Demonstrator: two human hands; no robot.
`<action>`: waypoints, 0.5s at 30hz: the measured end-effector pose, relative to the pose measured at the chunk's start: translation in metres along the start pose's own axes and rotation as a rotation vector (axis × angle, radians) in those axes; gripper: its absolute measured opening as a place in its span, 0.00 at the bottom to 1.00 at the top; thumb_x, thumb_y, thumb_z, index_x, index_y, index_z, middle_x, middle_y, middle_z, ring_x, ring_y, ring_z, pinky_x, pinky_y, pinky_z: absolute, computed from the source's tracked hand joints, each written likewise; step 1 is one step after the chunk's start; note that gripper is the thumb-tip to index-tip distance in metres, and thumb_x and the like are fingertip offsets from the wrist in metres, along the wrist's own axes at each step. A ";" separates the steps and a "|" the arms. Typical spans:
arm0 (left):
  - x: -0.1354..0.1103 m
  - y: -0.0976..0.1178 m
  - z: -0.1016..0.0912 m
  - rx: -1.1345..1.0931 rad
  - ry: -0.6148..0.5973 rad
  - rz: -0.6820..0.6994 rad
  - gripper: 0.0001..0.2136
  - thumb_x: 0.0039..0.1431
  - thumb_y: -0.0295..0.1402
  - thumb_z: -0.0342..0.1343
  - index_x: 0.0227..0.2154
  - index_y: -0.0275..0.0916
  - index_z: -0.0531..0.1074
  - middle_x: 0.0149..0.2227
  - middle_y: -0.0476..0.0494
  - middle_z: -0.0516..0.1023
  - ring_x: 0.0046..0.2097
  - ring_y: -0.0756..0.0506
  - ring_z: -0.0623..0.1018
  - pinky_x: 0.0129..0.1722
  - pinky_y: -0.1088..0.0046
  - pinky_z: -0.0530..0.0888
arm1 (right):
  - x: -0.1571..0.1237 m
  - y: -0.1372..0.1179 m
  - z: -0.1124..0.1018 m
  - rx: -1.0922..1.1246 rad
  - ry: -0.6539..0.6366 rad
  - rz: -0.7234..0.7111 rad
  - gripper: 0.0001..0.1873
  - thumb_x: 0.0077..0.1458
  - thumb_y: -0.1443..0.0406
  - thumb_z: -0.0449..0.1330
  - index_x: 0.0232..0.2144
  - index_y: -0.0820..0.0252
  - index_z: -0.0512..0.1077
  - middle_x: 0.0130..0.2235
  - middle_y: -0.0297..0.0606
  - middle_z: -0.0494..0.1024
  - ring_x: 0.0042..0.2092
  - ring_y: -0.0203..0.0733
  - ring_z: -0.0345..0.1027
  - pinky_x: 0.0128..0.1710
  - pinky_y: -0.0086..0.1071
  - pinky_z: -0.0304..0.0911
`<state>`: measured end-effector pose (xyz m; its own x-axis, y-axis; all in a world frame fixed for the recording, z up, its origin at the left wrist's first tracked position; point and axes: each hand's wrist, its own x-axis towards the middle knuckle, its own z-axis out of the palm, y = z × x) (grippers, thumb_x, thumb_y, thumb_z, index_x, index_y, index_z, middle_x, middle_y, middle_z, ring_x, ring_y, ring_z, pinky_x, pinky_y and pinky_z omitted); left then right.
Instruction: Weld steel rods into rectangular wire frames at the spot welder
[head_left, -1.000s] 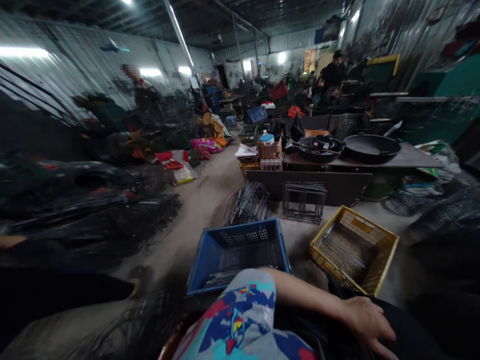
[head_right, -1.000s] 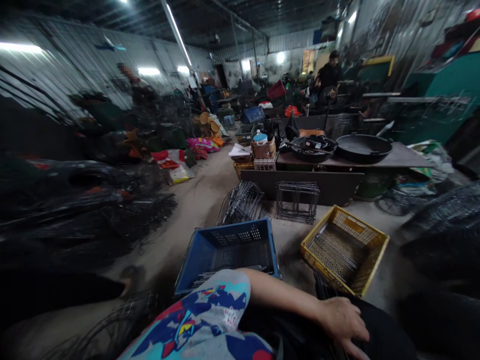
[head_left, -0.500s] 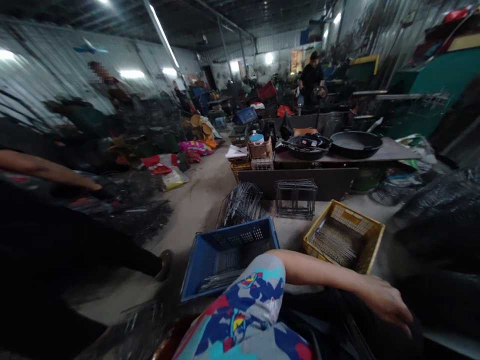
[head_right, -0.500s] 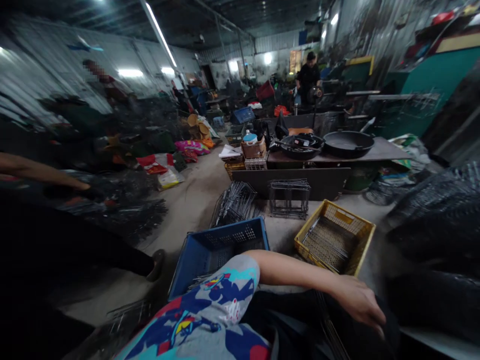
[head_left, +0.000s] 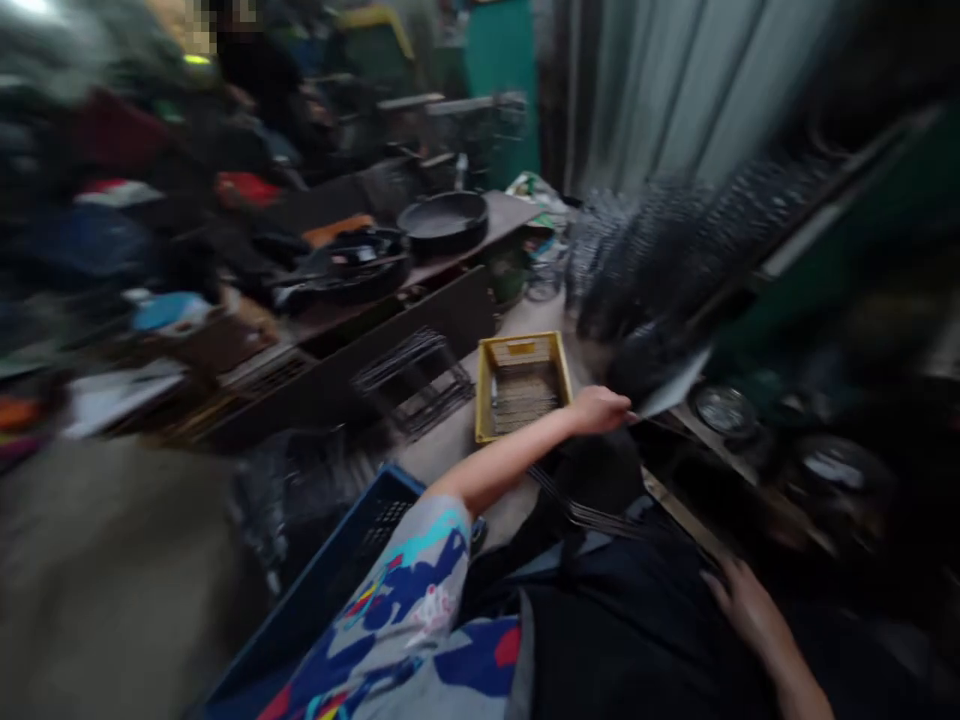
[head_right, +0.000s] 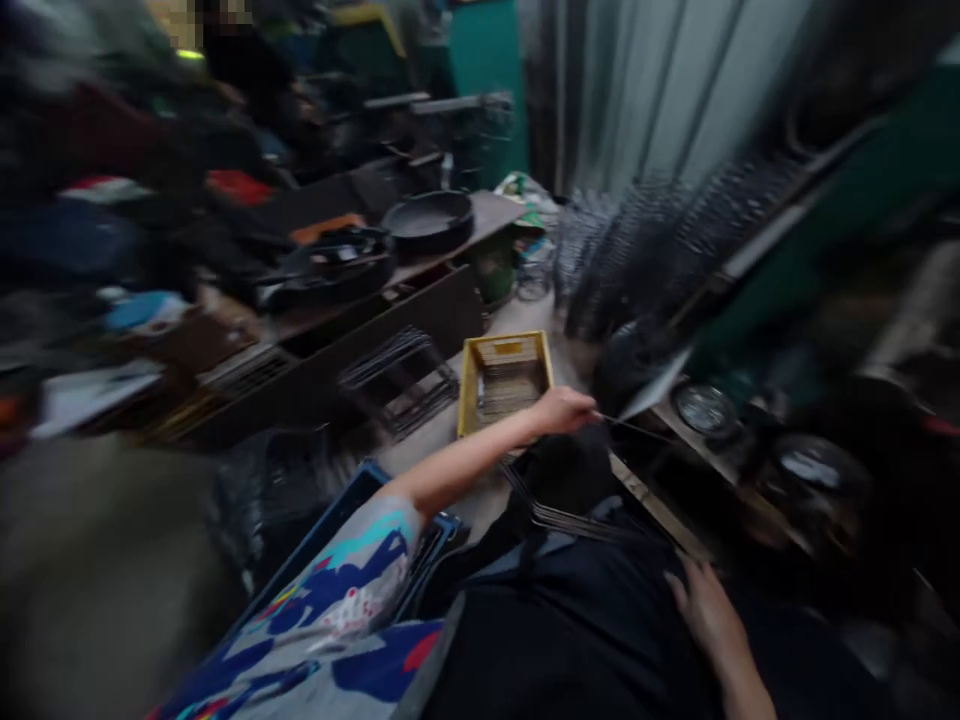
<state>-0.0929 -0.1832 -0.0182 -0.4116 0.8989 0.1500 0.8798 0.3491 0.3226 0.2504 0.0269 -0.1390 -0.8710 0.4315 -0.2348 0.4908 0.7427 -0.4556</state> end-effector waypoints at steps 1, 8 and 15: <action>0.009 -0.004 0.000 0.005 -0.002 0.000 0.17 0.66 0.42 0.46 0.30 0.37 0.74 0.31 0.37 0.79 0.35 0.44 0.77 0.30 0.73 0.64 | -0.007 -0.004 -0.006 -0.008 0.011 0.028 0.23 0.50 0.50 0.50 0.40 0.54 0.73 0.41 0.46 0.76 0.47 0.57 0.73 0.51 0.49 0.68; 0.031 0.025 -0.023 0.075 -0.035 0.034 0.19 0.68 0.42 0.44 0.31 0.35 0.73 0.29 0.38 0.76 0.30 0.47 0.71 0.29 0.74 0.59 | -0.047 -0.014 -0.073 0.034 0.239 -0.050 0.20 0.59 0.53 0.51 0.46 0.56 0.73 0.48 0.46 0.75 0.48 0.51 0.72 0.51 0.44 0.67; -0.045 0.092 -0.085 -0.241 0.127 0.171 0.19 0.58 0.47 0.55 0.18 0.40 0.68 0.18 0.53 0.62 0.23 0.54 0.64 0.27 0.80 0.60 | -0.112 0.032 -0.152 -0.137 0.705 0.257 0.18 0.61 0.56 0.51 0.43 0.59 0.75 0.44 0.46 0.78 0.45 0.49 0.72 0.49 0.40 0.65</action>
<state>-0.0135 -0.2144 0.0845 -0.3020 0.8937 0.3319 0.8636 0.1091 0.4922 0.3669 0.0803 0.0031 -0.5311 0.7903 0.3055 0.7148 0.6115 -0.3393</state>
